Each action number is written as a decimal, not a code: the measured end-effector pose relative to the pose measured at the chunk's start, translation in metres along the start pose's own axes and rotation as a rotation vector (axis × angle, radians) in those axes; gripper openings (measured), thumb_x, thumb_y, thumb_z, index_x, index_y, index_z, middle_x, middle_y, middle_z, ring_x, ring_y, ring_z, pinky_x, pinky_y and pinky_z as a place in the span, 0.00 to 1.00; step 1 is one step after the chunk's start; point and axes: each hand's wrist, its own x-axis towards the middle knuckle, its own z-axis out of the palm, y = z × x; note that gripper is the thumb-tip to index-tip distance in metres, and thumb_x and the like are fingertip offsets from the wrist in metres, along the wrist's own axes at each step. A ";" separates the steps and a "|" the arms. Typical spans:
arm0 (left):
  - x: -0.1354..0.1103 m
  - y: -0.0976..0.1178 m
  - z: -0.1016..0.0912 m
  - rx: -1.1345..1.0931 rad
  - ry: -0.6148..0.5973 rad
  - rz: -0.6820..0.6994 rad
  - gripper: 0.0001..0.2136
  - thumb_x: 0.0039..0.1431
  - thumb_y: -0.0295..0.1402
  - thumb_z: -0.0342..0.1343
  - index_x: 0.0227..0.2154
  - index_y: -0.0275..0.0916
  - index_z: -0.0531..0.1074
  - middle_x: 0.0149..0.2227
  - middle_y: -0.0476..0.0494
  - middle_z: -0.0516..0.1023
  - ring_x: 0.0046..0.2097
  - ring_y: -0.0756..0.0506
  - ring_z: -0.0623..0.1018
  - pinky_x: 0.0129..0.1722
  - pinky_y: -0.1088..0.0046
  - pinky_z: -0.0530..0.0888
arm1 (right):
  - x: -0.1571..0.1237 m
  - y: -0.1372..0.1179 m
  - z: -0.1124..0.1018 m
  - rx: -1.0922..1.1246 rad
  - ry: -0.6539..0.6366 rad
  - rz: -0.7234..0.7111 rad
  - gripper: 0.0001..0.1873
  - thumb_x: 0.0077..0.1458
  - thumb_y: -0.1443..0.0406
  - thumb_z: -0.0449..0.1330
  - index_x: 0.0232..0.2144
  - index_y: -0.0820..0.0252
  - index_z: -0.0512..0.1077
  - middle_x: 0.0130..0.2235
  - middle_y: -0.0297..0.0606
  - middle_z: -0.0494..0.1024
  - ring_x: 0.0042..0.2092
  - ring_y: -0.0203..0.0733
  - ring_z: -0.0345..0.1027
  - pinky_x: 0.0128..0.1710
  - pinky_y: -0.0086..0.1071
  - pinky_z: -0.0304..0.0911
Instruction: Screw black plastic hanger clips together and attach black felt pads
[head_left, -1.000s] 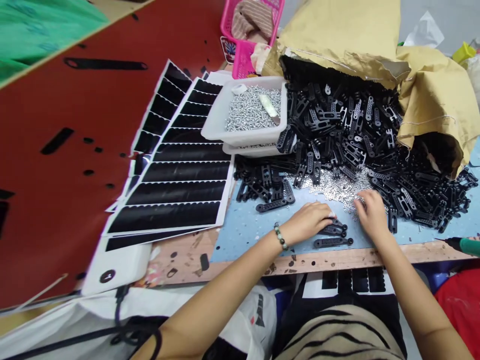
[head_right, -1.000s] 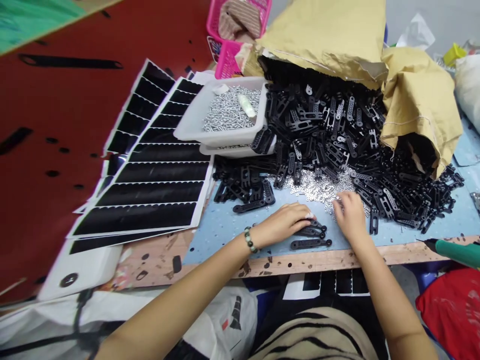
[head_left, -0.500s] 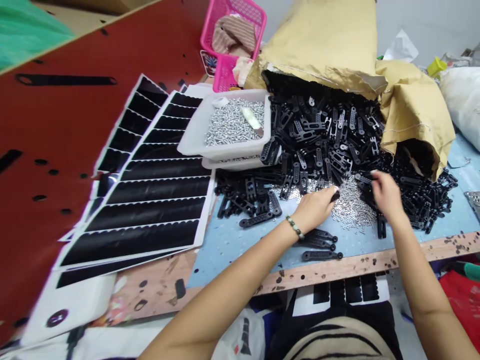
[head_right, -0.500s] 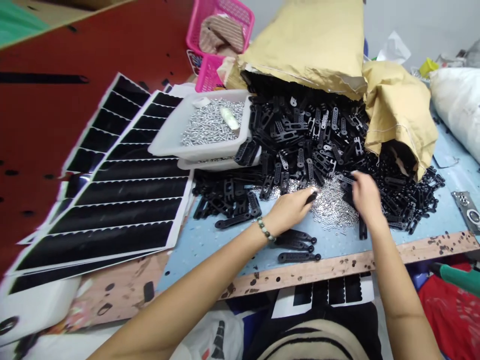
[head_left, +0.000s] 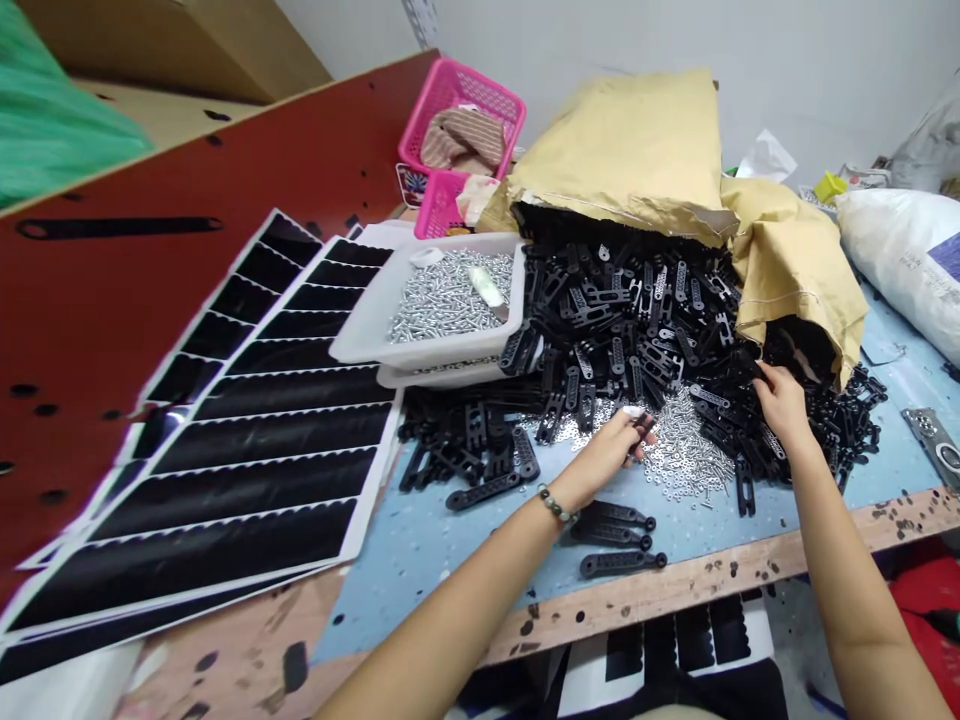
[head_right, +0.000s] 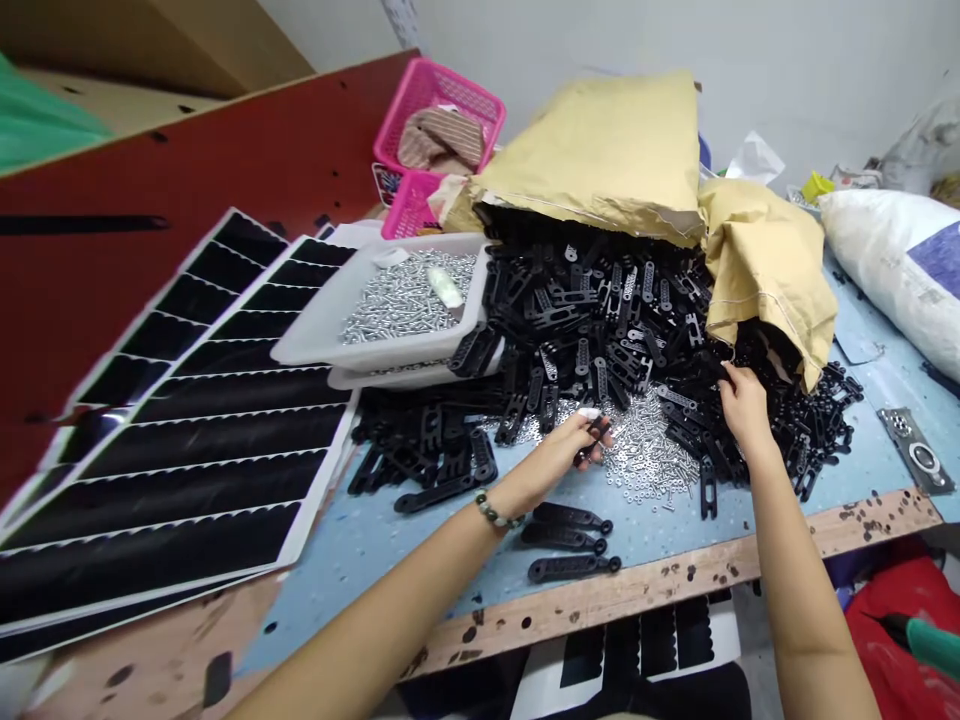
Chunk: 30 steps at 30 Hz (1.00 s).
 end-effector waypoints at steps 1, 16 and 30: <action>0.001 0.002 0.003 -0.038 -0.006 0.000 0.08 0.53 0.35 0.47 0.35 0.39 0.63 0.29 0.51 0.69 0.27 0.52 0.68 0.24 0.78 0.64 | -0.003 0.001 -0.002 0.052 0.047 0.005 0.19 0.57 0.63 0.50 0.47 0.63 0.72 0.40 0.45 0.75 0.41 0.46 0.69 0.44 0.38 0.64; -0.015 0.005 0.001 0.006 -0.016 0.007 0.13 0.53 0.43 0.52 0.34 0.38 0.64 0.29 0.50 0.70 0.26 0.51 0.68 0.23 0.76 0.65 | 0.037 -0.009 0.038 -0.130 -0.073 0.204 0.12 0.53 0.67 0.60 0.41 0.66 0.72 0.42 0.53 0.73 0.46 0.52 0.67 0.44 0.41 0.61; -0.006 -0.001 -0.001 0.058 -0.021 -0.006 0.21 0.51 0.49 0.53 0.40 0.37 0.65 0.30 0.49 0.70 0.28 0.49 0.69 0.24 0.75 0.66 | -0.008 -0.055 0.016 0.500 0.034 0.186 0.14 0.61 0.61 0.48 0.44 0.60 0.68 0.35 0.35 0.73 0.29 0.34 0.68 0.31 0.28 0.65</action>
